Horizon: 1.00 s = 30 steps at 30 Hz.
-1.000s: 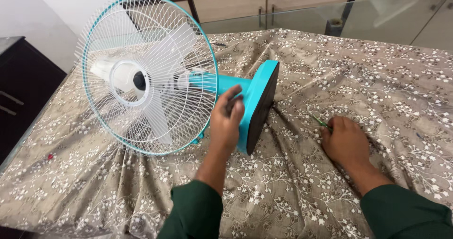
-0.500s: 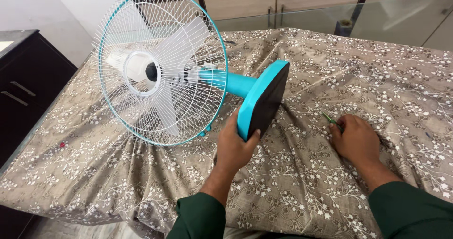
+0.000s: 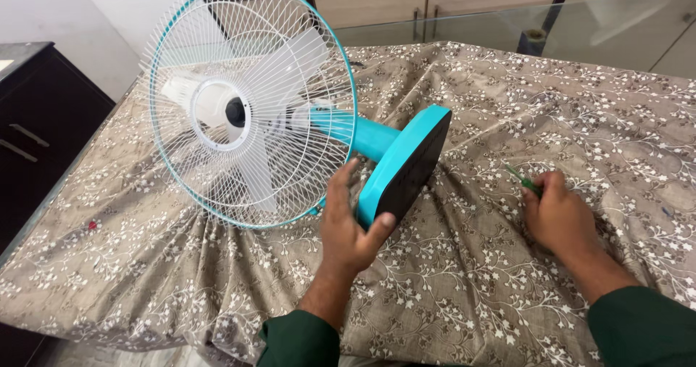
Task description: The person uses a screwdriver to loosen and remove screws from the base of a teal electric fan placed on a table. The person repeatedly inserts and turns the screwdriver on multiple screws around the base, then removes the screws by hand.
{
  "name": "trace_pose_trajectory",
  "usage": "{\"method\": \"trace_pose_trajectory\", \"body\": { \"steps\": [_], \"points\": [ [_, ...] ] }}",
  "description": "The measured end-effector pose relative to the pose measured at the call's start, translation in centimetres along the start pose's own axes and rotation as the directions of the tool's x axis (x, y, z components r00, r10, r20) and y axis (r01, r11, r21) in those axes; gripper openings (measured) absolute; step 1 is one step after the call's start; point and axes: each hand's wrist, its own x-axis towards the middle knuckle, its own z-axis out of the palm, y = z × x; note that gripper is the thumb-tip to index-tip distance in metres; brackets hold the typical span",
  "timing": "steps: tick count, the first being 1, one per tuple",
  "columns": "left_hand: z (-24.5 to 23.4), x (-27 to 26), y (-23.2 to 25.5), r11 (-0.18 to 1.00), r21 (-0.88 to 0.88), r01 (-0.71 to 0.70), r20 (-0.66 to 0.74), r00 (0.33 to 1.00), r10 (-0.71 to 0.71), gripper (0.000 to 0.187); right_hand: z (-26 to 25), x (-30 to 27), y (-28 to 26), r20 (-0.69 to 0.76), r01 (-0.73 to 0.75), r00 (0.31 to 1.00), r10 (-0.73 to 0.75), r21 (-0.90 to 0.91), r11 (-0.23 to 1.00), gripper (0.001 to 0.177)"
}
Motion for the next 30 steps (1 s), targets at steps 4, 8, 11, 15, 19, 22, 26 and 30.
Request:
{"method": "trace_pose_trajectory", "body": {
  "steps": [4, 8, 11, 15, 19, 22, 26, 30],
  "points": [
    [0.5, 4.8, 1.2, 0.969, -0.034, 0.246, 0.123, 0.963, -0.24, 0.065, 0.5, 0.8, -2.2, 0.188, -0.087, 0.979, 0.075, 0.059, 0.994, 0.043],
    [2.5, 10.7, 2.5, 0.945, 0.183, 0.272, 0.358, 0.877, -0.322, 0.074, 2.3, 1.2, -4.8, 0.279, -0.04, 0.96, -0.036, 0.26, 0.965, 0.039],
    [4.9, 14.2, 3.0, 0.91, 0.381, 0.161, 0.487, 0.802, -0.346, 0.083, 3.5, 1.3, -6.1, 0.32, -0.085, 0.946, -0.043, 0.374, 0.923, 0.039],
    [8.1, 16.3, 2.4, 0.821, 0.559, 0.112, 0.606, 0.62, -0.497, 0.101, 4.1, 2.0, -6.9, 0.373, -0.218, 0.927, 0.023, 0.49, 0.844, 0.036],
    [9.1, 16.1, 0.6, 0.793, 0.607, 0.052, 0.636, 0.566, -0.524, 0.062, 3.7, 2.0, -6.9, 0.529, -0.429, 0.846, 0.07, 0.596, 0.679, 0.031],
    [8.5, 14.9, -0.2, 0.835, 0.547, 0.055, 0.64, 0.616, -0.46, 0.064, 3.5, 2.0, -6.8, 0.566, -0.471, 0.816, 0.117, 0.533, 0.703, 0.032],
    [7.2, 14.0, -0.1, 0.862, 0.499, 0.09, 0.617, 0.661, -0.427, 0.078, 4.0, 2.2, -6.9, 0.537, -0.437, 0.841, 0.066, 0.602, 0.668, 0.033],
    [6.2, 13.7, 0.6, 0.862, 0.498, 0.094, 0.618, 0.659, -0.428, 0.083, 4.5, 2.1, -6.6, 0.507, -0.396, 0.861, 0.043, 0.614, 0.683, 0.035]
  ]
}}
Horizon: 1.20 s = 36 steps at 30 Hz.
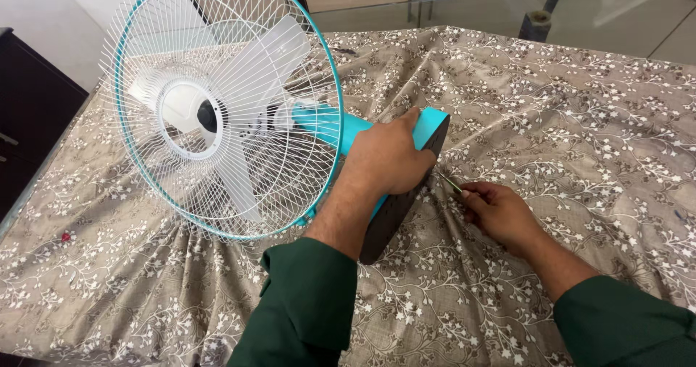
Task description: The person uses a screwdriver to loosen and remove screws from the base of a teal electric fan placed on a table. The person repeatedly inserts and turns the screwdriver on multiple screws around the base, then removes the screws by hand.
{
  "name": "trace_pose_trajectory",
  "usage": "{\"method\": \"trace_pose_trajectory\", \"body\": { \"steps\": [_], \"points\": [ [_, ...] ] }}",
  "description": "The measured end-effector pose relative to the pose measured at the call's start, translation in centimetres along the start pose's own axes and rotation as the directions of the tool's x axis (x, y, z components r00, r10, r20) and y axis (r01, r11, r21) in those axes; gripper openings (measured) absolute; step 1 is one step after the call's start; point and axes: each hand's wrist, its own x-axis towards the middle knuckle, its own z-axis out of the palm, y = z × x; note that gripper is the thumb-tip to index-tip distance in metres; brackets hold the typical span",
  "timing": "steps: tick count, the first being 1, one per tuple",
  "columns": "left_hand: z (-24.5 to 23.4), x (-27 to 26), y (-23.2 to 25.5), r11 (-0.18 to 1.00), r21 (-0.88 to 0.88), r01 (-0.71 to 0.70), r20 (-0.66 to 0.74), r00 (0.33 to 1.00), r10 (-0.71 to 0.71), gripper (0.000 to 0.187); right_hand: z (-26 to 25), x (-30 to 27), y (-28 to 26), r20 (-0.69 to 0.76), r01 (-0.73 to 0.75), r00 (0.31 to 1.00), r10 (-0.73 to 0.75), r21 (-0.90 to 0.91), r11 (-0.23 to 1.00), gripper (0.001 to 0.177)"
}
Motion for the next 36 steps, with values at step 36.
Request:
{"method": "trace_pose_trajectory", "body": {
  "steps": [36],
  "points": [
    [-1.0, -2.2, -0.4, 0.999, -0.043, -0.007, -0.026, 1.0, 0.006, 0.088, -1.1, 0.4, -1.8, 0.13, -0.217, 0.971, 0.203, 0.108, 0.97, 0.033]
  ]
}}
